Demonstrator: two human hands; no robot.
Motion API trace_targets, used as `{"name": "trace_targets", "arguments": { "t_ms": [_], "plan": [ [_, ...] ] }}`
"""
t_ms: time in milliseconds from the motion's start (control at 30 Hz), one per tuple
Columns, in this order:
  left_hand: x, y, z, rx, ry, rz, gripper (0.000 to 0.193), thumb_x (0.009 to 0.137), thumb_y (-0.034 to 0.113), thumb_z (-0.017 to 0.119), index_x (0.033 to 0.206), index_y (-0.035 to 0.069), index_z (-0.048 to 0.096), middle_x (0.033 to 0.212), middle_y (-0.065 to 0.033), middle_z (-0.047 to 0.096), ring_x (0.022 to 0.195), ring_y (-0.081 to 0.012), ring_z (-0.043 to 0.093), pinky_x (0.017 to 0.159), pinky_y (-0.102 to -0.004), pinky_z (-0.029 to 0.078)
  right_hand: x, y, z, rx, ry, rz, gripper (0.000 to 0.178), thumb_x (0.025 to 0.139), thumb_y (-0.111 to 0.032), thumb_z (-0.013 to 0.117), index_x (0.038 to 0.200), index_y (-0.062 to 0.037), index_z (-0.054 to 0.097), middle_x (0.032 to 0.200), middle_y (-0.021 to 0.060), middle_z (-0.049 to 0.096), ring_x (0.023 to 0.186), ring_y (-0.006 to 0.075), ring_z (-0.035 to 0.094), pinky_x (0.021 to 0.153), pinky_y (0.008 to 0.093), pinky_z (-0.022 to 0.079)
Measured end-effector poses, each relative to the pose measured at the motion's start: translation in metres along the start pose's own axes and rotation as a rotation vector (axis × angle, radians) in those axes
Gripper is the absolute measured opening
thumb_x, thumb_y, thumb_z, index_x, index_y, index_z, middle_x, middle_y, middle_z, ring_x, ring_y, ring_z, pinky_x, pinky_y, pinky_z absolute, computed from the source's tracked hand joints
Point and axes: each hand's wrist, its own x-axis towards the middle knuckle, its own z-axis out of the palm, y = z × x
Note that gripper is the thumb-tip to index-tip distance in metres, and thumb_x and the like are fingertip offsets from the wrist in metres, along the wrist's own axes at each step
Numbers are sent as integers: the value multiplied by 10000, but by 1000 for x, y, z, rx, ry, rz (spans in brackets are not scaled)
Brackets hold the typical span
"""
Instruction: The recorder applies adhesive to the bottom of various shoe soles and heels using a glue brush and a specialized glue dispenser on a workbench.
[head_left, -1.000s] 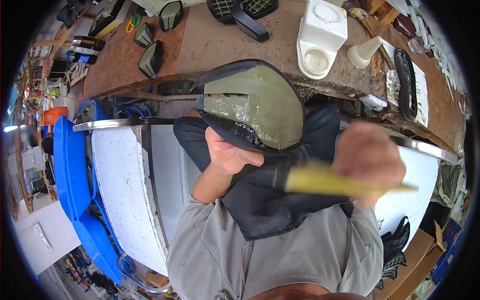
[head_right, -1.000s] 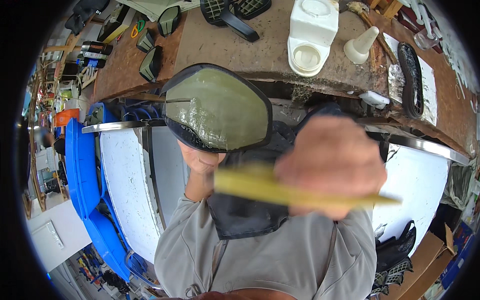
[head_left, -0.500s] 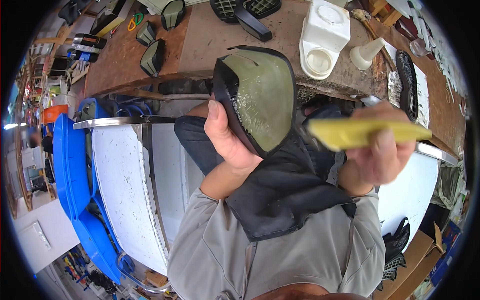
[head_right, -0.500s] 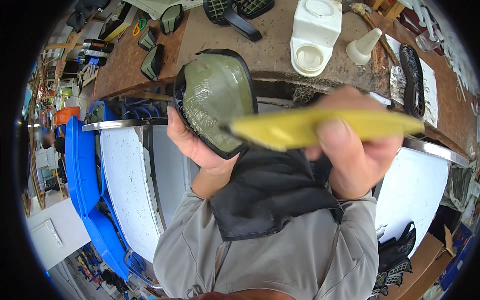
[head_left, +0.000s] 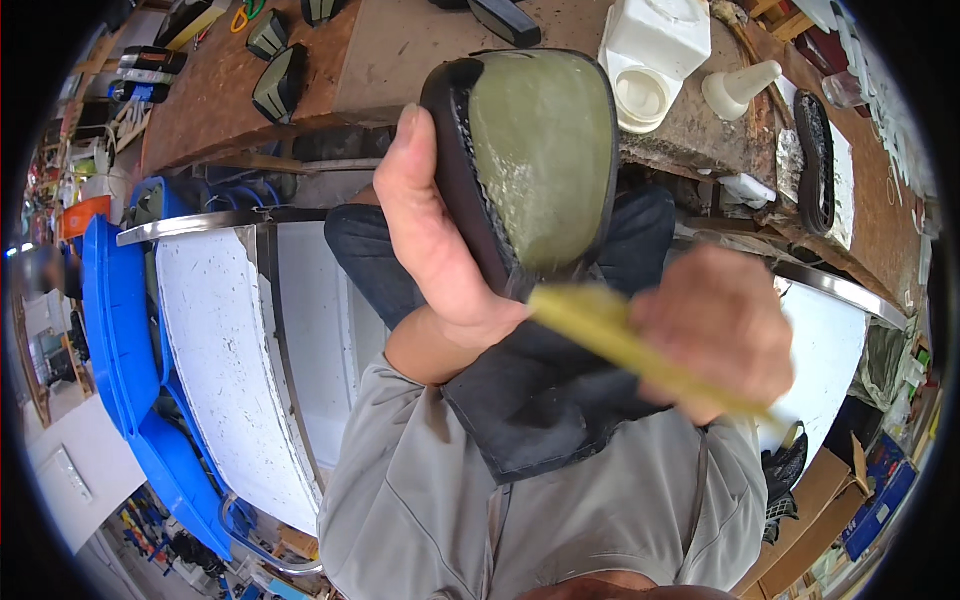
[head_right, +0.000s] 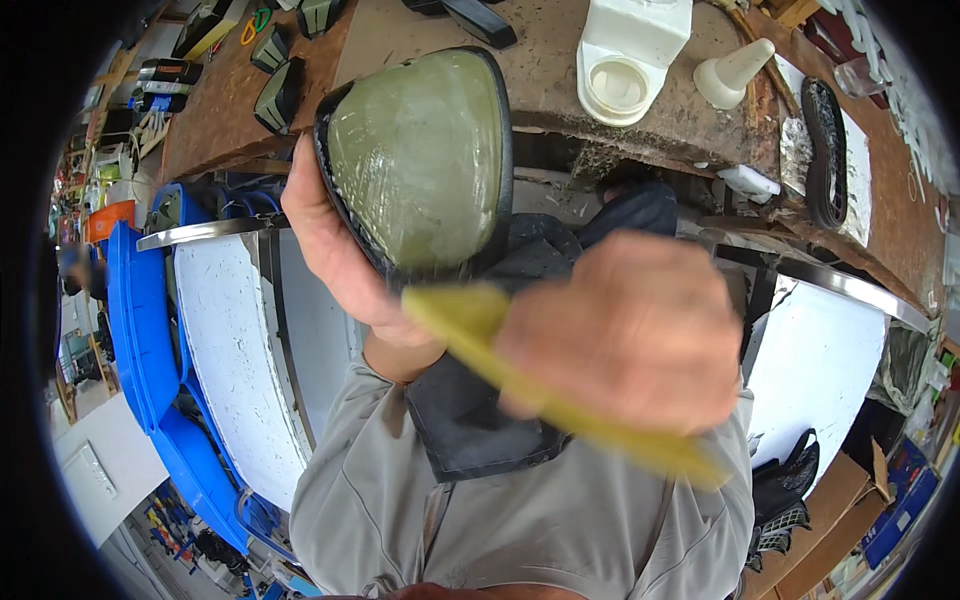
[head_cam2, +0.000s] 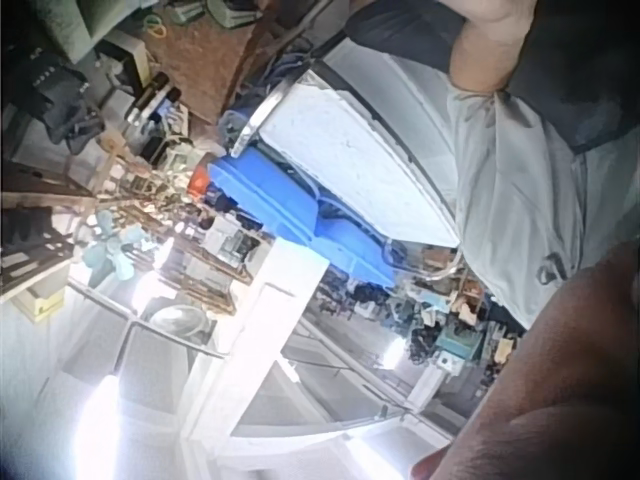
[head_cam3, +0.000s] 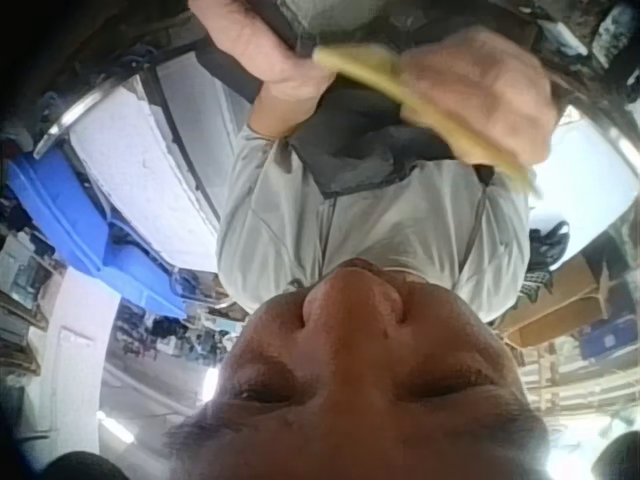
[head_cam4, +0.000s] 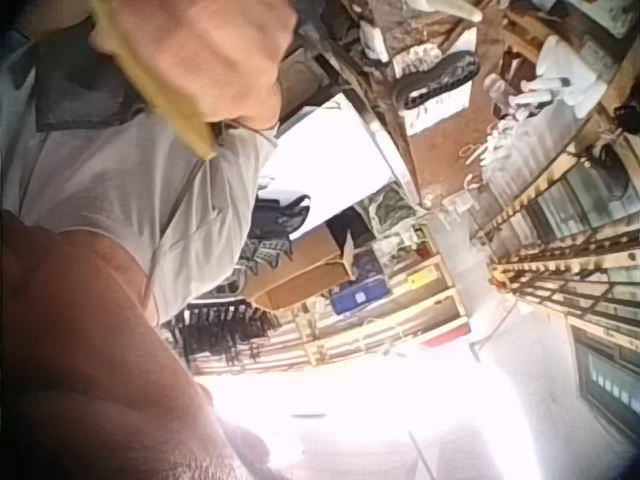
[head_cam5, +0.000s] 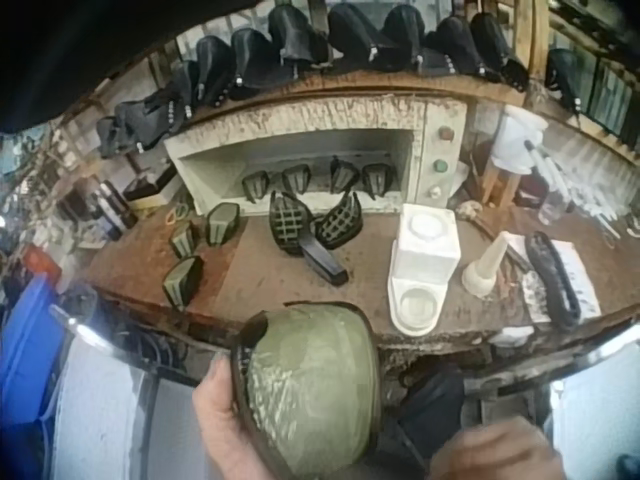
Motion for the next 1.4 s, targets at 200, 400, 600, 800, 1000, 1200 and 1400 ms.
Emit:
{"name": "trace_targets", "arguments": {
  "t_ms": [200, 400, 600, 800, 1000, 1200, 1400],
  "plan": [
    [-1, 4, 10, 8, 31, -27, 330, 929, 331, 460, 1028, 51, 605, 979, -63, 658, 863, -180, 631, 787, -321, 509, 8, 3, -5, -126, -21, -23, 215, 827, -238, 676, 825, -27, 635, 725, 88, 636, 486, 152, 568, 401, 259, 404],
    [-5, 12, 6, -64, 112, -238, 313, 928, 301, 472, 1003, 42, 631, 960, -68, 676, 853, -185, 647, 790, -321, 519, 20, 9, -25, -167, -163, -99, 204, 806, -241, 692, 855, -48, 650, 797, 75, 642, 554, 143, 554, 404, 244, 371],
    [-11, 12, 3, -141, 49, -305, 300, 934, 267, 468, 1011, 32, 639, 982, -84, 681, 878, -204, 655, 822, -333, 519, 27, 5, -35, -127, -145, -199, 182, 793, -227, 704, 795, -54, 647, 750, 79, 623, 521, 134, 533, 392, 263, 356],
    [-18, 10, 3, -26, 15, -197, 299, 935, 259, 472, 1022, 25, 636, 996, -92, 679, 894, -214, 653, 831, -336, 515, 40, 1, -45, 316, -259, -51, 149, 747, -129, 710, 772, -6, 629, 699, 126, 608, 536, 201, 547, 422, 291, 393],
    [-20, 12, 5, -18, 30, -198, 296, 933, 258, 479, 1025, 23, 633, 1012, -94, 675, 906, -207, 650, 827, -336, 516, 19, 5, -11, 103, -253, -160, 210, 779, -192, 705, 818, 8, 652, 718, 126, 633, 506, 159, 544, 422, 273, 393],
    [-26, 22, 5, -83, 52, -280, 293, 934, 250, 476, 1018, 19, 636, 997, -102, 678, 890, -216, 654, 818, -339, 522, 23, -3, -24, 27, -213, -203, 179, 807, -225, 683, 792, -47, 668, 764, 72, 648, 464, 102, 497, 395, 231, 332],
    [-33, 29, 4, -119, 52, -332, 291, 935, 242, 474, 1012, 15, 639, 982, -110, 681, 874, -224, 659, 809, -342, 527, 34, -2, -37, 20, -378, -183, 157, 791, -189, 689, 816, -37, 662, 792, 95, 640, 488, 114, 503, 410, 236, 338]
  ]
}}
